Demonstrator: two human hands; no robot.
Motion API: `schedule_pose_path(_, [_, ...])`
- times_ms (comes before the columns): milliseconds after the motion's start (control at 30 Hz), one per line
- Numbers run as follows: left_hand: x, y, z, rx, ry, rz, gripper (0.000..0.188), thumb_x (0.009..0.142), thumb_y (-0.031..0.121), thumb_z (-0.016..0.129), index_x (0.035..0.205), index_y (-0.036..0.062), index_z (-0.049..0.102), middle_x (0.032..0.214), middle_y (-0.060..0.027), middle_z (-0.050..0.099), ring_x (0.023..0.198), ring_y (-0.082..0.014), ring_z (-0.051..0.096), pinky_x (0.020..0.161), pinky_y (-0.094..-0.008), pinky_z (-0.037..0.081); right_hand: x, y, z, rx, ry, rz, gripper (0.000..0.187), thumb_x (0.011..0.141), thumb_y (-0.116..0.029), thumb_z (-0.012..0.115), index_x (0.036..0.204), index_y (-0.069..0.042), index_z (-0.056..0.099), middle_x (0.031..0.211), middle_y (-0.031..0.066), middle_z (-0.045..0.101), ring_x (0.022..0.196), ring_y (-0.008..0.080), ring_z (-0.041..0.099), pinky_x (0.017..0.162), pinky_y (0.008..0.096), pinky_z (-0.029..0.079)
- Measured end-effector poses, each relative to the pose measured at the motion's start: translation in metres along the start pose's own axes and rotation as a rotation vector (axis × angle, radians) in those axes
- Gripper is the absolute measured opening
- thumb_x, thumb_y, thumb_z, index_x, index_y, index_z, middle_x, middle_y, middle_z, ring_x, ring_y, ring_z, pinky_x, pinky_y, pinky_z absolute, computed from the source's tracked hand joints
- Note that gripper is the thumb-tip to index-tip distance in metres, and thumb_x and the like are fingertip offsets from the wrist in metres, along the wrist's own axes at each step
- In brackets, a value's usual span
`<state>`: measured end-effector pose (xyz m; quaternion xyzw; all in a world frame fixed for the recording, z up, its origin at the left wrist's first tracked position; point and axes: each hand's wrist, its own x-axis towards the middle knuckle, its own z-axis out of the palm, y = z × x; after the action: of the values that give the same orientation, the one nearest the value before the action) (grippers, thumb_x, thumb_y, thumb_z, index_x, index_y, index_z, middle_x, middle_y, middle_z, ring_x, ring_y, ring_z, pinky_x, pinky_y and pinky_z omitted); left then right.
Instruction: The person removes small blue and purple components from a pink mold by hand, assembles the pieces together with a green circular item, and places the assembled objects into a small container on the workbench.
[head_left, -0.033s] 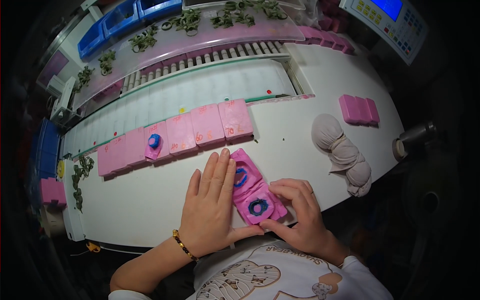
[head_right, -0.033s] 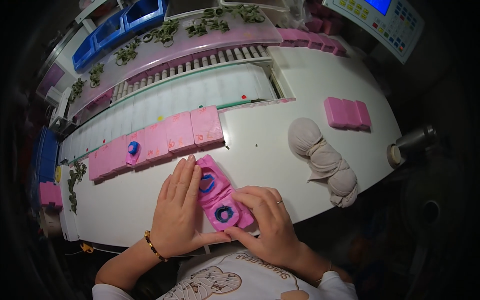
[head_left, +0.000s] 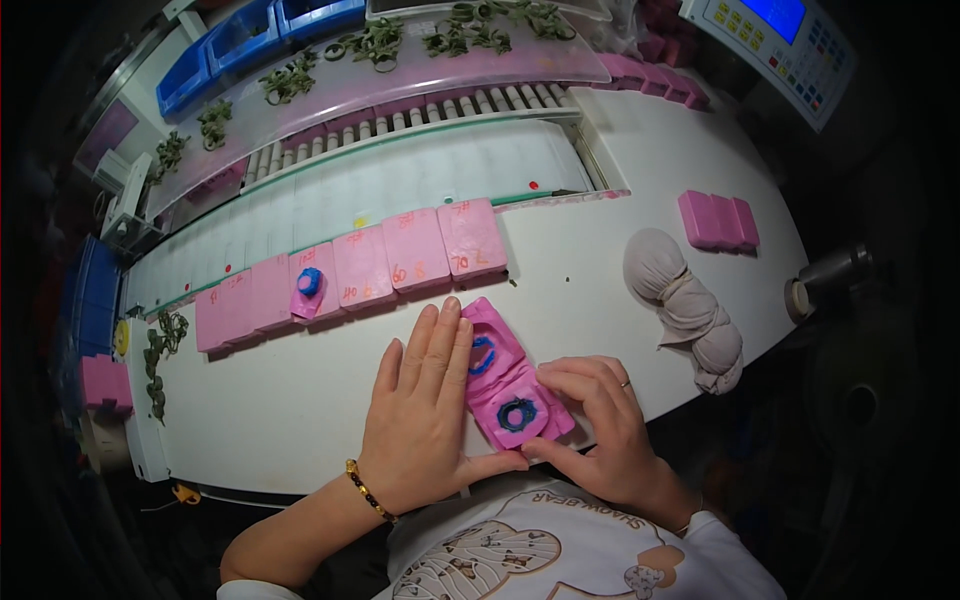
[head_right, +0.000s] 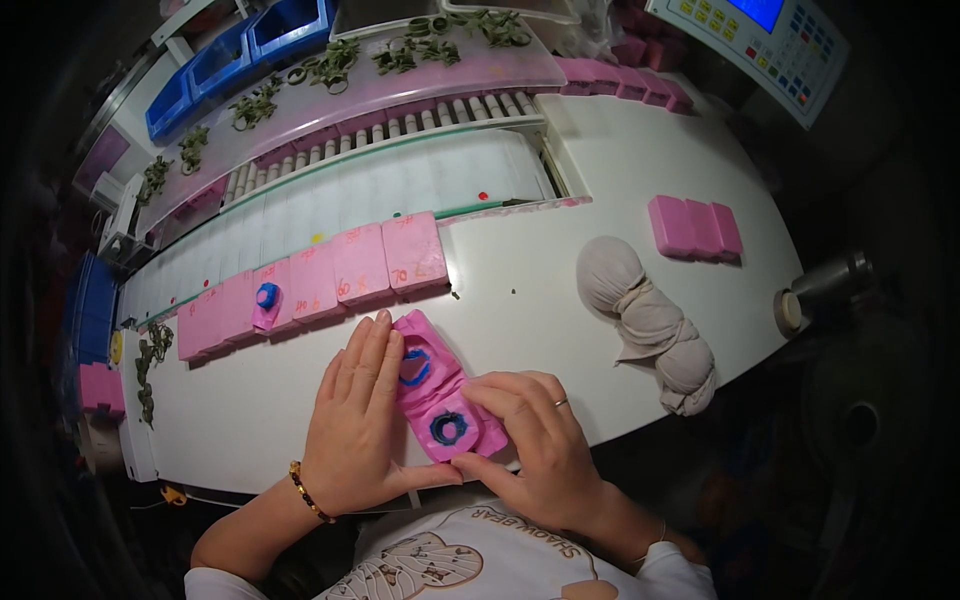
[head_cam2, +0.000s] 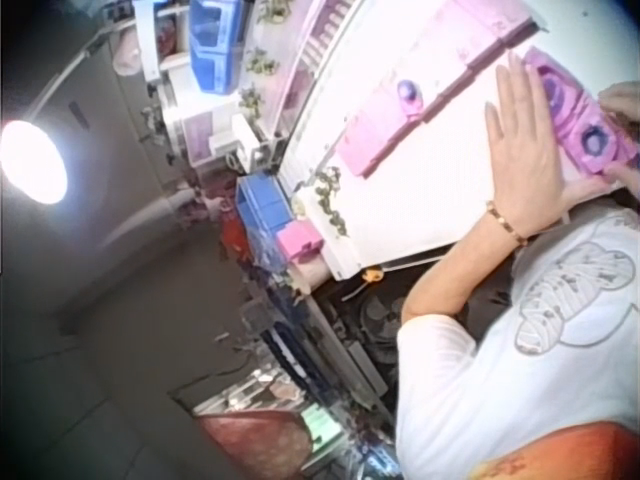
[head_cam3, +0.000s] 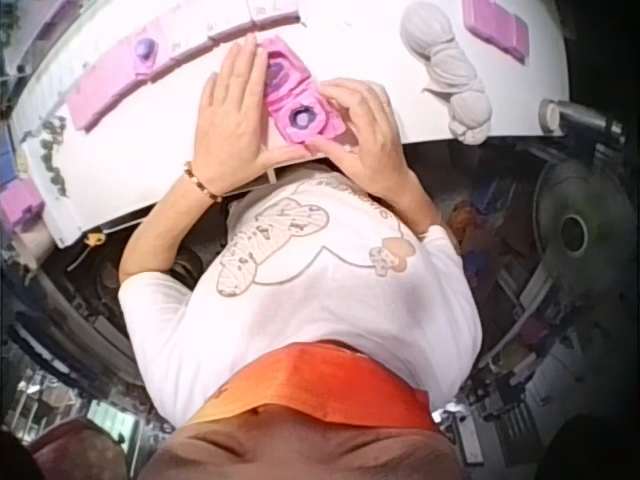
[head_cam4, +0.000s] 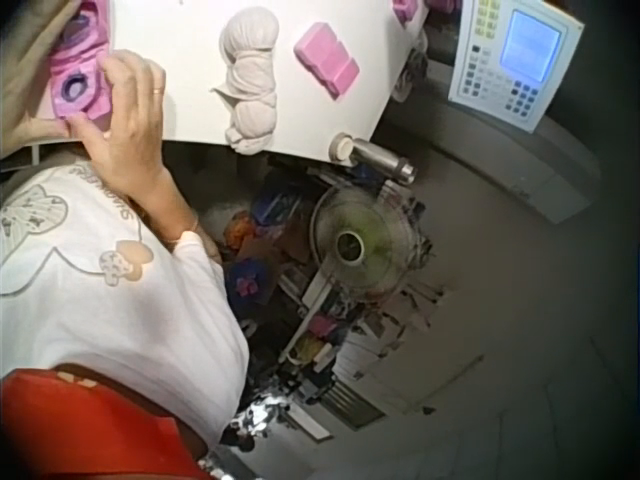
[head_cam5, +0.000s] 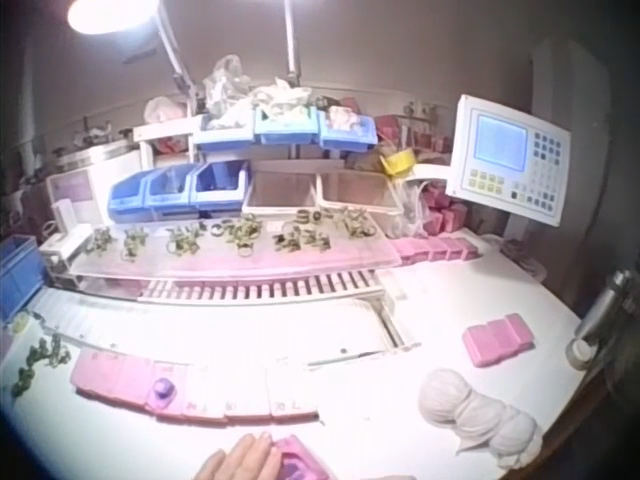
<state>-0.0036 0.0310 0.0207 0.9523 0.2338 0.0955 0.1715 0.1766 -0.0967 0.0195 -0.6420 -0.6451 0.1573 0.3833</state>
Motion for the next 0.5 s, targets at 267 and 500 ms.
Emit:
schedule_pose_path(267, [-0.001,-0.001,0.001,-0.016,0.014,0.018,0.121,0.067,0.072,0.069,0.145,-0.0106,0.026,0.154,-0.0274,0.024,0.142,-0.0421,0.025,0.108,-0.0561,0.028,0.015,0.002,-0.009,-0.058,-0.175,-0.154,0.059,0.068,-0.014,0.08,0.122,-0.003,0.058,0.119,0.0115,0.058,0.106,0.0315,0.053,0.091,0.0395,0.046])
schedule_pose_path(500, [0.0,-0.002,-0.001,-0.009,0.008,0.039,0.121,0.067,0.071,0.07,0.144,-0.0121,0.028,0.15,-0.032,0.027,0.14,-0.0452,0.027,0.112,-0.0521,0.024,0.013,0.002,-0.002,-0.066,-0.165,-0.156,0.058,0.07,-0.014,0.08,0.122,-0.002,0.057,0.12,0.0143,0.056,0.105,0.031,0.056,0.089,0.0382,0.049])
